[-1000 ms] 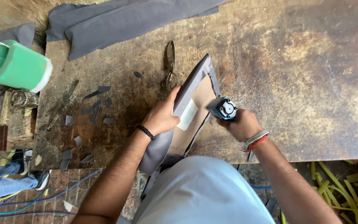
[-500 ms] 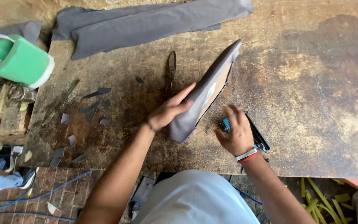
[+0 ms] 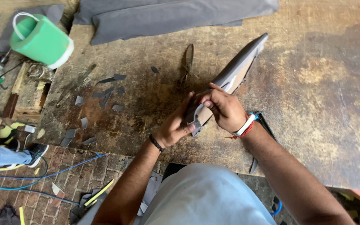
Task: The person stretches gray fabric over wooden boards with foam padding and staples the fabric to the back of each board using a pneumatic staple gun. They work on a square panel first, then a long narrow board, folding the fabric edges over and trimming excess fabric with scissors.
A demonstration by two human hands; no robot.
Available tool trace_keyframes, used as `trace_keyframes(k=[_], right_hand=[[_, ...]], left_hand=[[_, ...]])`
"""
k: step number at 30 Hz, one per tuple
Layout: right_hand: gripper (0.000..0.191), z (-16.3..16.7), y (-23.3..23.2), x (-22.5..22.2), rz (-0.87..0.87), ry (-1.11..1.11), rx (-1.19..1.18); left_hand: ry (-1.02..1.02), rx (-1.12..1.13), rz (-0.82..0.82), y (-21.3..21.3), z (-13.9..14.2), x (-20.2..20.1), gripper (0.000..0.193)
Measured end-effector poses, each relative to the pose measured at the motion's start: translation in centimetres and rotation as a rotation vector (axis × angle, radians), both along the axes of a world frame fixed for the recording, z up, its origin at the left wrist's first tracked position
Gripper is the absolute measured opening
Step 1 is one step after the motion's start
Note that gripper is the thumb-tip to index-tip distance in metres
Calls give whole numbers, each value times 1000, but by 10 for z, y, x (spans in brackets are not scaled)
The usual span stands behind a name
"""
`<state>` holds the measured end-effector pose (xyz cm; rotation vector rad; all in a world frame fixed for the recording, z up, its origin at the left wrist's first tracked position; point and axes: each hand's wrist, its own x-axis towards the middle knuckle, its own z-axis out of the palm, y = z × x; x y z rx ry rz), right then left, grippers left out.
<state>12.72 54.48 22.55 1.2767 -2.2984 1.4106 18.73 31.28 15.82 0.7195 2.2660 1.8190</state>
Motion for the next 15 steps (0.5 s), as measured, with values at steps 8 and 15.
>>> trace_keyframes(k=[8,15], right_hand=[[4,-4,-18,2,-102,-90,-68],[5,-20,-22,0,-97,-97,-113]], left_hand=[[139,-168,207,8,6,-3,62],[322,-329,433,12,-9,-8,46]])
